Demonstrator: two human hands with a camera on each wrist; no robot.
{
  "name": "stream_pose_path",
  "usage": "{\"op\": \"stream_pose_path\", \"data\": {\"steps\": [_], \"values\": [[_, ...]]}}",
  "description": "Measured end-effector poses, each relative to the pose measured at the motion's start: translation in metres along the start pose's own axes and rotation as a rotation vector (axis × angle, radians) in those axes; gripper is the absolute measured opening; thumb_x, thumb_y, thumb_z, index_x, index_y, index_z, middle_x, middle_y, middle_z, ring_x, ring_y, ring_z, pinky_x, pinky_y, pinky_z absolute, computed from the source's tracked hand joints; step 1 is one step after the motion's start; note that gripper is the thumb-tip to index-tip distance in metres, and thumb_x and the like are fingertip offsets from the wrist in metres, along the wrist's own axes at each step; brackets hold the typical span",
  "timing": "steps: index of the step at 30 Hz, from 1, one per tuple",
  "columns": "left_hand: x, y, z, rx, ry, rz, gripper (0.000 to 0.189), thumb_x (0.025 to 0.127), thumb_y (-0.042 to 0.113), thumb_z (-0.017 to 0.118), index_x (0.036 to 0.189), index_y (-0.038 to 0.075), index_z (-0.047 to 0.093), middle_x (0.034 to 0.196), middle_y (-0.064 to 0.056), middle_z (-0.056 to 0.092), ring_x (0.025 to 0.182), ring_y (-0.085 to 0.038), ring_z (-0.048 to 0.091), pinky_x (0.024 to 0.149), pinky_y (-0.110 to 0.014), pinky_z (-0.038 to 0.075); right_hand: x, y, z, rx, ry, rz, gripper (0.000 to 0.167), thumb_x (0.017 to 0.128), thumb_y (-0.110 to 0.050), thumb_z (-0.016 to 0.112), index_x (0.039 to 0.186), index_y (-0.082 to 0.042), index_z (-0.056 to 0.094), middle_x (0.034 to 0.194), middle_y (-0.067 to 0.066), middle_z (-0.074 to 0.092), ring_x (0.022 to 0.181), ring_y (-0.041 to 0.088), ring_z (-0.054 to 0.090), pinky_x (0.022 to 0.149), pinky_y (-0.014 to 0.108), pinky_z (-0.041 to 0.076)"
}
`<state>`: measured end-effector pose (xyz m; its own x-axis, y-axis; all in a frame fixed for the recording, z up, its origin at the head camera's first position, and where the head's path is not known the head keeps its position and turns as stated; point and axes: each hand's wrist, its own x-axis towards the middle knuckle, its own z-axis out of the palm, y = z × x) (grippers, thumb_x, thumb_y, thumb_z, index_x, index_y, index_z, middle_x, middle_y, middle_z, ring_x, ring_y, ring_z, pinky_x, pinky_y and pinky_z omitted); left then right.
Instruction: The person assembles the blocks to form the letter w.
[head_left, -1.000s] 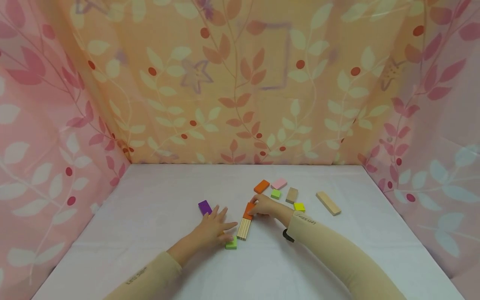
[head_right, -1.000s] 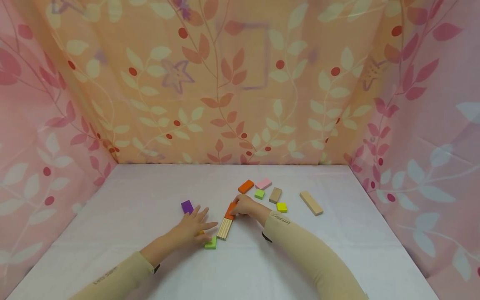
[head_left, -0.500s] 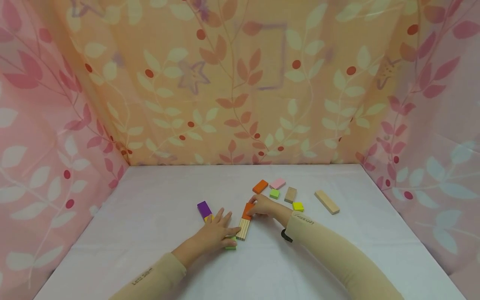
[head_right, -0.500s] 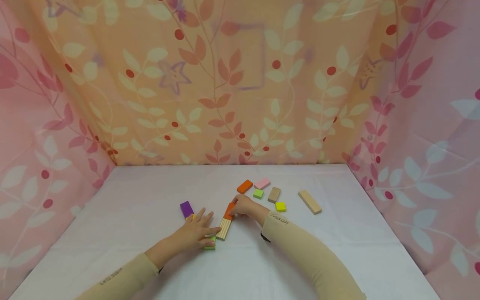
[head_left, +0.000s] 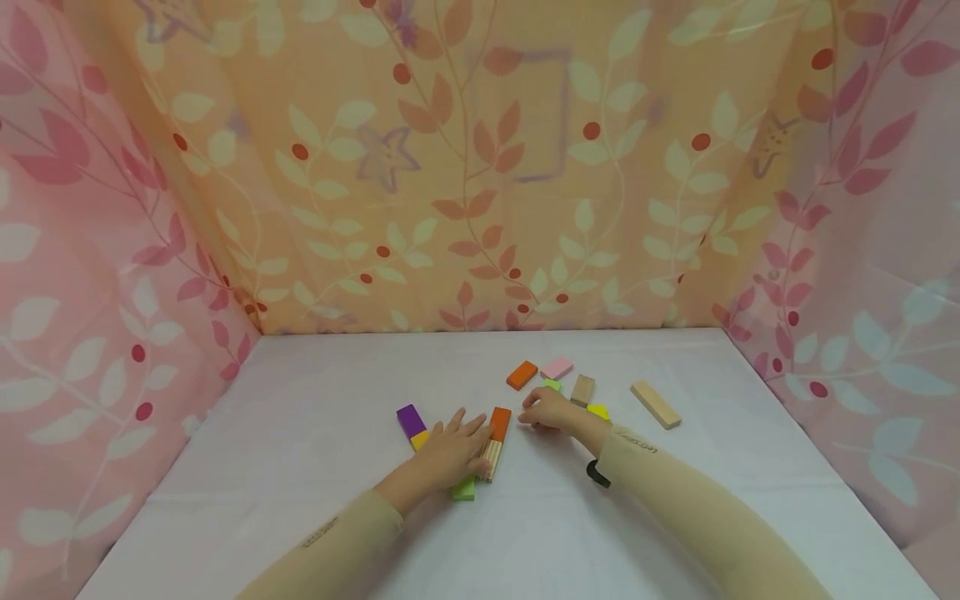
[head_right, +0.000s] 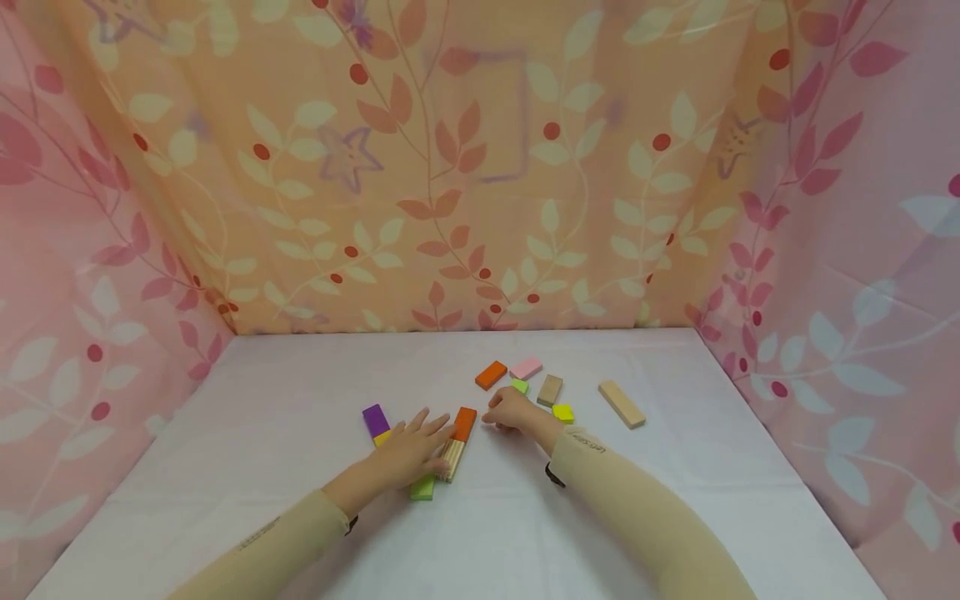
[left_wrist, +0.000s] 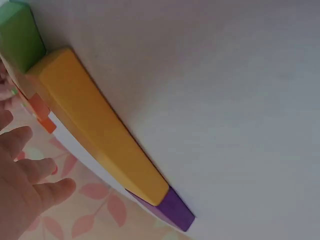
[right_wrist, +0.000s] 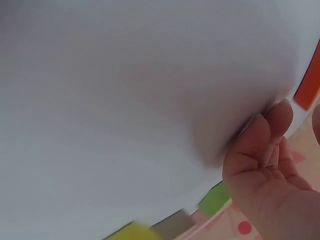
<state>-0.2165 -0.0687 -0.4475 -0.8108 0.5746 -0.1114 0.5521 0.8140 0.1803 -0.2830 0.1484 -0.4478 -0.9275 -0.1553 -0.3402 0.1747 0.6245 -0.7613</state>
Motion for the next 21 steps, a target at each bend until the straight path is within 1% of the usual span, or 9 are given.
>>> {"op": "stream_pose_path", "data": {"steps": [3, 6, 9, 14, 17, 19, 21], "values": [[0.012, 0.001, -0.001, -0.029, -0.039, -0.017, 0.066, 0.096, 0.048, 0.054, 0.15, 0.014, 0.039, 0.158, -0.005, 0.028, 0.145, -0.038, 0.016, 0.109, -0.063, 0.024, -0.002, 0.01, -0.012, -0.008, 0.021, 0.017, 0.027, 0.09, -0.013, 0.069, 0.11, 0.001, 0.06, 0.075, 0.006, 0.06, 0.059, 0.013, 0.053, 0.055, 0.022, 0.045], [0.019, 0.0, -0.001, -0.031, -0.076, -0.016, 0.067, 0.095, 0.05, 0.053, 0.151, 0.016, 0.037, 0.159, -0.003, 0.026, 0.146, -0.036, 0.014, 0.11, -0.062, 0.022, -0.006, 0.018, -0.022, -0.002, 0.024, 0.033, 0.028, 0.09, -0.013, 0.069, 0.112, 0.002, 0.059, 0.075, 0.007, 0.061, 0.058, 0.012, 0.054, 0.053, 0.021, 0.044], [0.022, -0.003, 0.0, -0.017, -0.107, -0.019, 0.068, 0.094, 0.05, 0.054, 0.151, 0.017, 0.037, 0.159, -0.001, 0.027, 0.147, -0.035, 0.013, 0.11, -0.062, 0.02, -0.006, 0.021, -0.027, 0.001, 0.023, 0.047, 0.028, 0.09, -0.013, 0.068, 0.112, 0.001, 0.058, 0.076, 0.006, 0.06, 0.057, 0.012, 0.053, 0.052, 0.022, 0.042], [0.024, -0.004, 0.0, 0.012, -0.115, -0.002, 0.068, 0.094, 0.05, 0.054, 0.151, 0.017, 0.038, 0.158, 0.0, 0.028, 0.146, -0.034, 0.014, 0.11, -0.063, 0.02, -0.006, 0.026, -0.033, -0.004, 0.039, 0.054, 0.028, 0.091, -0.013, 0.067, 0.113, 0.002, 0.057, 0.076, 0.006, 0.058, 0.057, 0.012, 0.052, 0.053, 0.022, 0.043], [0.025, -0.002, 0.001, 0.034, -0.107, 0.003, 0.068, 0.093, 0.051, 0.054, 0.15, 0.018, 0.039, 0.157, 0.001, 0.03, 0.146, -0.033, 0.016, 0.11, -0.063, 0.021, -0.005, 0.03, -0.038, -0.002, 0.057, 0.03, 0.026, 0.091, -0.011, 0.066, 0.111, 0.002, 0.059, 0.074, 0.006, 0.058, 0.056, 0.012, 0.052, 0.051, 0.022, 0.043], [0.026, -0.001, 0.001, 0.04, -0.102, 0.0, 0.068, 0.092, 0.051, 0.055, 0.15, 0.017, 0.039, 0.157, 0.001, 0.031, 0.146, -0.033, 0.018, 0.11, -0.062, 0.022, -0.003, 0.031, -0.042, -0.012, 0.088, -0.004, 0.025, 0.09, -0.01, 0.067, 0.11, 0.003, 0.061, 0.082, 0.008, 0.058, 0.058, 0.013, 0.053, 0.052, 0.022, 0.043], [0.027, 0.002, 0.0, 0.031, -0.105, -0.011, 0.069, 0.092, 0.05, 0.057, 0.15, 0.017, 0.04, 0.156, 0.001, 0.032, 0.145, -0.032, 0.02, 0.11, -0.061, 0.023, -0.001, 0.032, -0.045, -0.056, 0.129, -0.068, 0.025, 0.089, -0.009, 0.067, 0.11, 0.004, 0.063, 0.088, 0.011, 0.059, 0.065, 0.016, 0.054, 0.055, 0.024, 0.044]]}}
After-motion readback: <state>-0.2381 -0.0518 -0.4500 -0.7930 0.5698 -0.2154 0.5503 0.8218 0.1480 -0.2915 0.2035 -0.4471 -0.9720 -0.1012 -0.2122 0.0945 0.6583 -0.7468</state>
